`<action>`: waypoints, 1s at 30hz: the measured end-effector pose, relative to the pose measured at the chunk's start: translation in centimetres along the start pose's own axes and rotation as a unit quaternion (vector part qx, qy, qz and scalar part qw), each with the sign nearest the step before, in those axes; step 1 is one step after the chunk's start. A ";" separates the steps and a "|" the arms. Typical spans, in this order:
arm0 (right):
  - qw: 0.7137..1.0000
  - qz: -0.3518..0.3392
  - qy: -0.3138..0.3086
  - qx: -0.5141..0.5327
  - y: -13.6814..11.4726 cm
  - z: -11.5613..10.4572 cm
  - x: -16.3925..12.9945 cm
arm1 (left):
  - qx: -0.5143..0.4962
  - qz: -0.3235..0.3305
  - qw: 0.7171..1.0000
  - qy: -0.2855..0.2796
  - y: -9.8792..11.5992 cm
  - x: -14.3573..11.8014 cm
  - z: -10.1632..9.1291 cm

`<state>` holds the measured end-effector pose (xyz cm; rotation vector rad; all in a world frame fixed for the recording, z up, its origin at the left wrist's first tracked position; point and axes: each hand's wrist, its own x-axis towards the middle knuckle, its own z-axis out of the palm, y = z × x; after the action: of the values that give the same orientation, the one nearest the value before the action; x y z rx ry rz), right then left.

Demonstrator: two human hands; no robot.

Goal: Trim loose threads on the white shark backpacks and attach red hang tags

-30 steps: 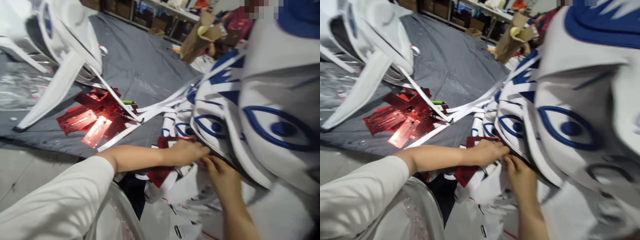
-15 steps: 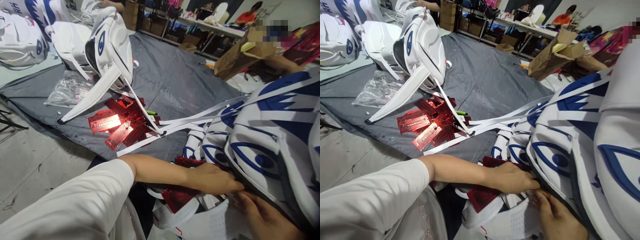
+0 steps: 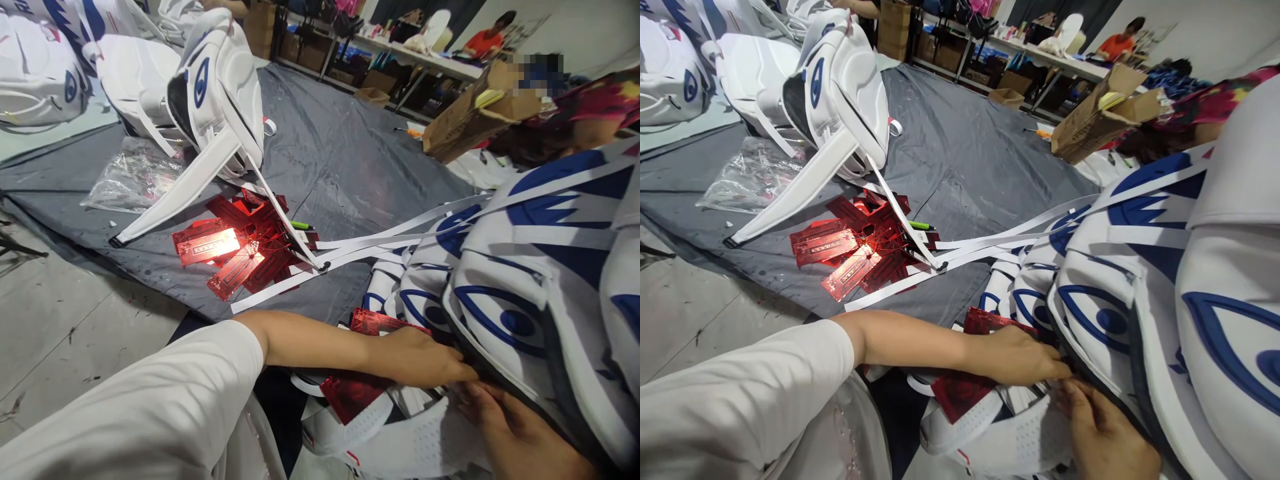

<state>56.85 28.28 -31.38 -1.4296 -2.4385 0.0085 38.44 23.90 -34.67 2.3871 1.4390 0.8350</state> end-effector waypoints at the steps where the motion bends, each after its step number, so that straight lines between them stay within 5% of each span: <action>1: 1.000 0.017 -0.001 0.018 -0.1 0.1 0.0 | 0.009 0.001 1.000 0.007 0.0 0.0 0.0; 4: 0.995 0.070 -0.020 0.064 -0.7 0.1 0.0 | 0.029 0.002 0.999 0.041 -0.1 0.0 0.3; 10: 0.994 0.097 -0.028 0.050 -1.4 -0.3 0.0 | 0.005 0.016 1.000 0.011 -0.5 0.0 0.7; 17: 0.999 0.001 0.016 0.028 -1.0 0.9 -0.3 | -0.023 0.017 0.998 0.063 -1.0 -0.9 0.9; 21: 0.993 -0.077 0.058 -0.068 -2.1 1.6 -3.2 | -0.097 -0.129 0.965 0.204 -2.8 -9.9 -0.9; 24: 0.981 -0.125 0.082 -0.121 -5.4 2.8 -5.1 | -0.043 -0.279 0.877 0.388 -4.6 -20.4 -3.0; 27: 0.977 -0.205 0.049 0.022 -12.4 5.8 -4.5 | 0.023 -0.382 0.785 0.488 -6.6 -28.1 -5.4; 30: 0.941 -0.288 -0.072 0.162 -22.8 9.7 -1.9 | 0.060 -0.432 0.747 0.502 -9.0 -29.9 -7.5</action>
<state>35.74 16.71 -37.41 -0.5656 -2.7211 0.3751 16.87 1.71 -43.28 0.8652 2.6408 1.8052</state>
